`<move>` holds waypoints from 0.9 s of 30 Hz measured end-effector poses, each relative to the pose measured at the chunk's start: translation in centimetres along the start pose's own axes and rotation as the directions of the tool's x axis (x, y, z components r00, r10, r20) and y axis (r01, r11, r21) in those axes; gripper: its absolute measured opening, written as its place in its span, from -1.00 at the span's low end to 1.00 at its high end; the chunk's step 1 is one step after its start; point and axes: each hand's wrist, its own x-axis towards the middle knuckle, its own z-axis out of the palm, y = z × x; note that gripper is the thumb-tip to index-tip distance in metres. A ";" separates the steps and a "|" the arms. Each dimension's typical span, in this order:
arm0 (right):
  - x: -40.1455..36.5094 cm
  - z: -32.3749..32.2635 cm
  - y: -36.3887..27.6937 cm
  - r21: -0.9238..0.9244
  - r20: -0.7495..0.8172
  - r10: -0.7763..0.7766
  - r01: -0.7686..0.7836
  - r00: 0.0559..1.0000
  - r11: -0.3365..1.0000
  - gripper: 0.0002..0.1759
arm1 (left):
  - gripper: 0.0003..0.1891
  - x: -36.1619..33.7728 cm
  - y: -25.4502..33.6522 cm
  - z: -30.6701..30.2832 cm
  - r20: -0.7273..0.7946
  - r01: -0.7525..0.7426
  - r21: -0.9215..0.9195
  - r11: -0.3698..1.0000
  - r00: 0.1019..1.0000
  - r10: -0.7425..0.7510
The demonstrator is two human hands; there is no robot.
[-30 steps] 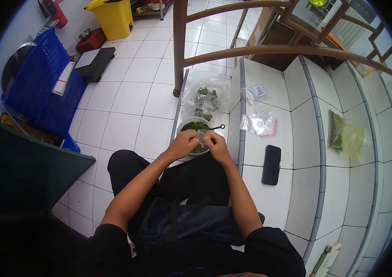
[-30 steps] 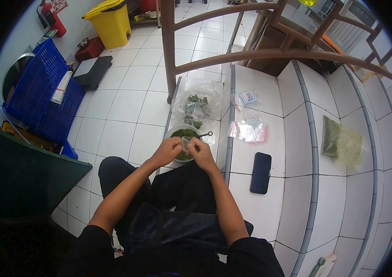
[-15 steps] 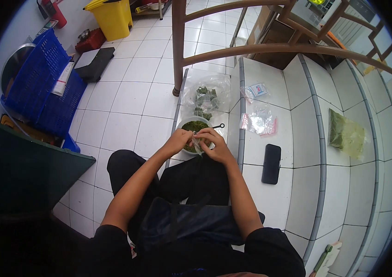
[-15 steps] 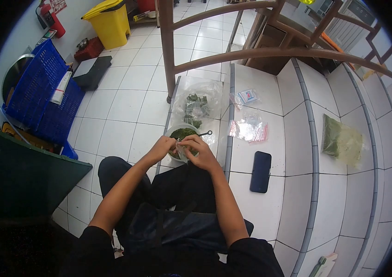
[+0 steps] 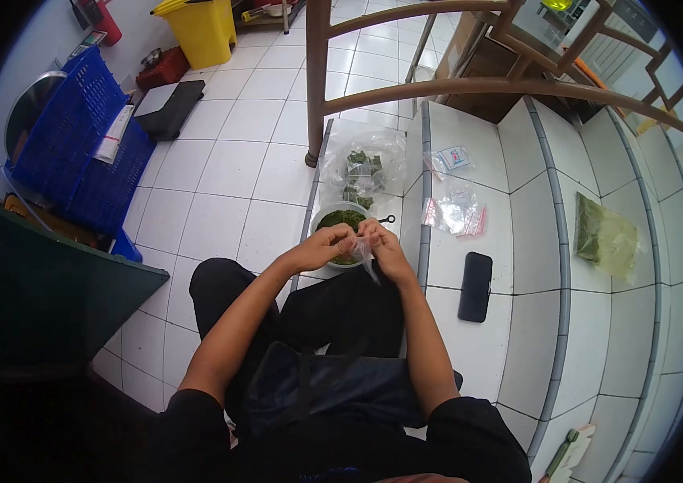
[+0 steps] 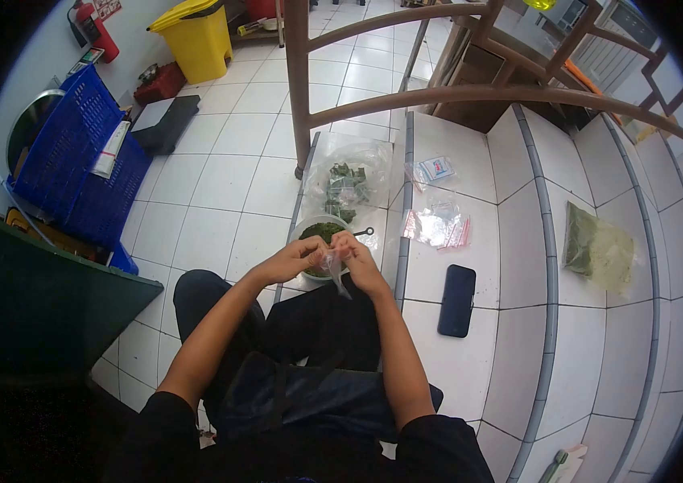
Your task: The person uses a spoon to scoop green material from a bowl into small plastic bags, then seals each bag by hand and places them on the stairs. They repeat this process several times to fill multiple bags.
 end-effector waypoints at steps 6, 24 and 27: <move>0.2 0.1 0.5 0.240 -0.109 0.093 -0.065 0.990 0.969 -0.57 | -0.59 0.7 -0.5 -1.4 0.016 0.012 -0.004 1.000 1.000 -0.012; -0.6 -4.5 2.7 -0.721 -0.413 -0.087 -0.267 0.907 0.640 -0.64 | -0.81 -1.5 1.7 -2.4 -0.177 0.034 0.625 0.780 0.979 0.099; -0.2 -4.1 2.1 -0.720 -0.414 -0.161 -0.214 0.896 0.660 -0.67 | -0.82 -1.8 1.7 -2.7 -0.177 0.078 0.649 0.756 0.983 0.051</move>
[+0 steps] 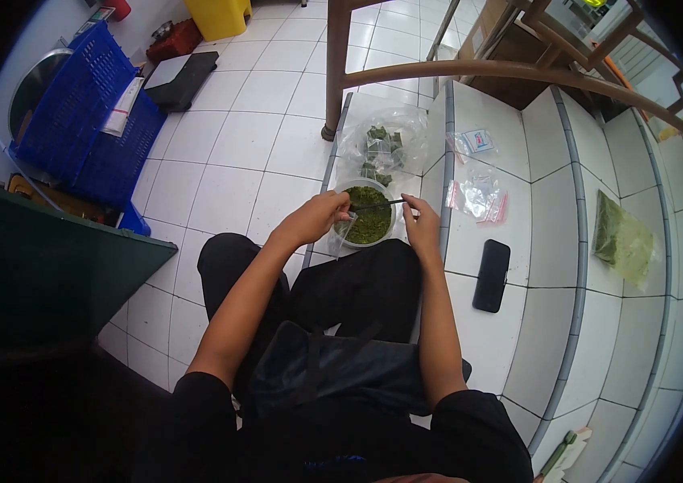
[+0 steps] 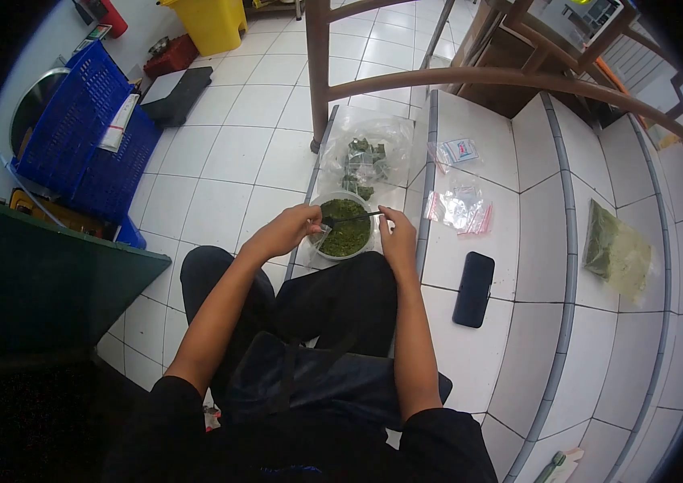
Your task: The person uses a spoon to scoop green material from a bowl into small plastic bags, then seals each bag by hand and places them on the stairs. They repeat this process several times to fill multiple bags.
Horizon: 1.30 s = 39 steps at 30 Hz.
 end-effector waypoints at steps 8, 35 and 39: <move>-0.6 0.0 -5.0 0.155 0.014 -0.267 0.262 0.964 0.953 -0.68 | -0.80 -0.3 -1.9 0.6 0.192 0.058 0.060 0.997 0.979 -0.068; -1.5 1.8 -4.3 0.017 0.305 -0.274 0.283 0.912 0.959 -0.81 | -0.77 -0.4 -2.8 4.1 0.465 0.140 0.232 0.962 0.853 -0.237; -1.7 1.8 -4.7 0.058 0.382 -0.170 0.160 0.908 0.985 -0.71 | -0.77 -0.4 -2.6 4.1 0.472 0.125 0.214 0.969 0.855 -0.214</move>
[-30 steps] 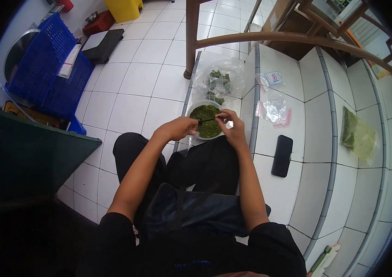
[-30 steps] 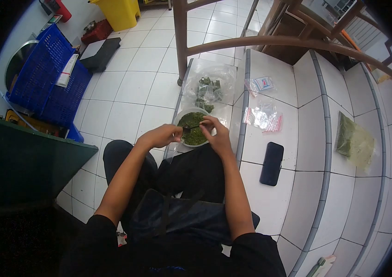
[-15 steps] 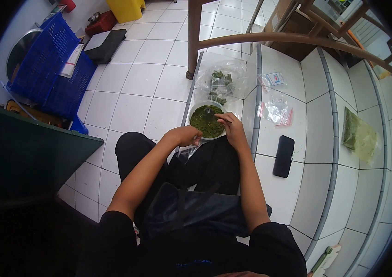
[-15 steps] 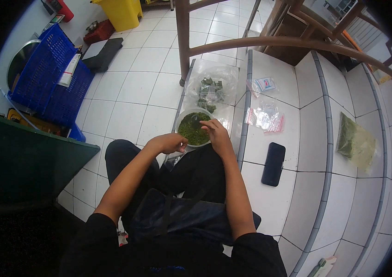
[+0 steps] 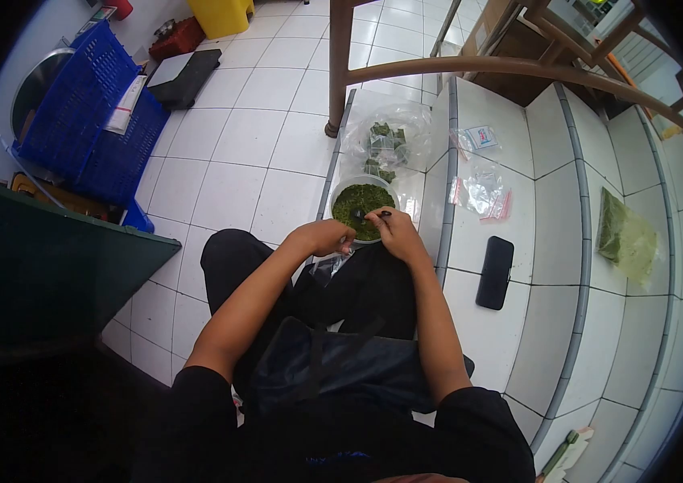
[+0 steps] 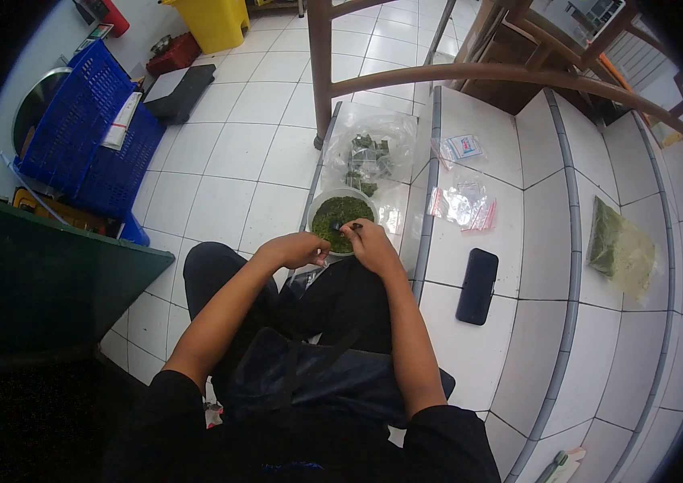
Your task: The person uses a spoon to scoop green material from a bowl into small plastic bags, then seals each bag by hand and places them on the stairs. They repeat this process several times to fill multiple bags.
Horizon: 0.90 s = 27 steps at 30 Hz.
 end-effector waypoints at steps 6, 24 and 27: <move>0.3 0.0 0.5 0.118 -0.068 0.154 -0.145 0.986 0.982 -0.57 | -0.78 -0.1 -0.1 0.2 -0.031 -0.057 -0.025 0.998 0.998 0.057; 0.8 -1.0 3.0 0.422 -0.323 0.360 -0.207 0.875 0.882 -0.51 | -0.80 -1.9 0.4 -3.2 -0.366 -0.181 -0.014 0.983 0.916 0.164; 0.7 -1.5 2.7 0.453 -0.419 0.326 -0.116 0.847 0.884 -0.51 | -0.80 -3.1 2.9 -4.4 -0.622 -0.206 -0.015 0.978 0.768 0.152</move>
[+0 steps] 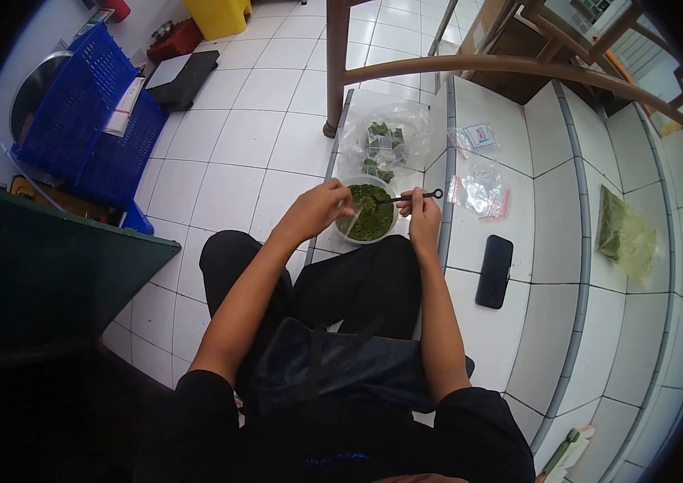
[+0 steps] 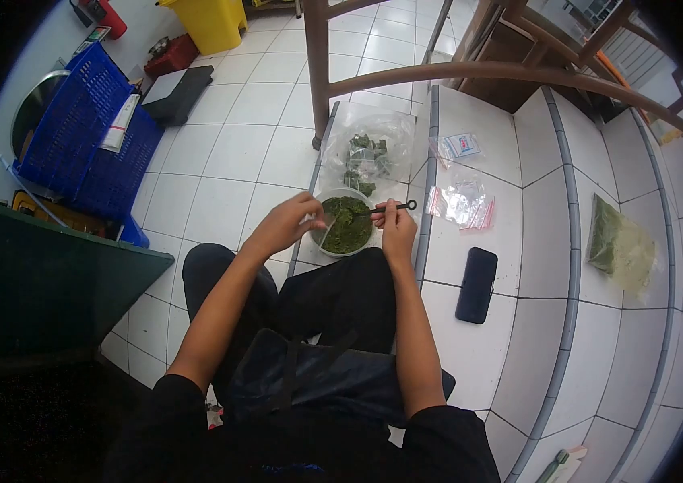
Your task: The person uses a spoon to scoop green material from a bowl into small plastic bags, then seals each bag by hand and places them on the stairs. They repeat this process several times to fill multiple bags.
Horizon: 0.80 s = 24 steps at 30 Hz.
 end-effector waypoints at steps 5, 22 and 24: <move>-0.5 0.1 -1.4 -0.004 -0.066 -0.166 0.166 0.984 0.986 -0.55 | -0.81 0.9 -0.5 2.0 -0.209 -0.034 0.053 0.998 0.977 0.045; -2.0 0.1 -4.1 -0.104 0.416 -0.726 0.822 0.548 0.560 -0.80 | -0.81 0.9 -2.0 5.3 -0.197 0.065 0.075 0.995 0.979 -0.049; -2.0 -0.2 -4.0 -0.107 0.409 -0.736 0.829 0.539 0.548 -0.79 | -0.82 0.8 -2.1 5.3 -0.193 0.063 0.076 0.995 0.980 -0.047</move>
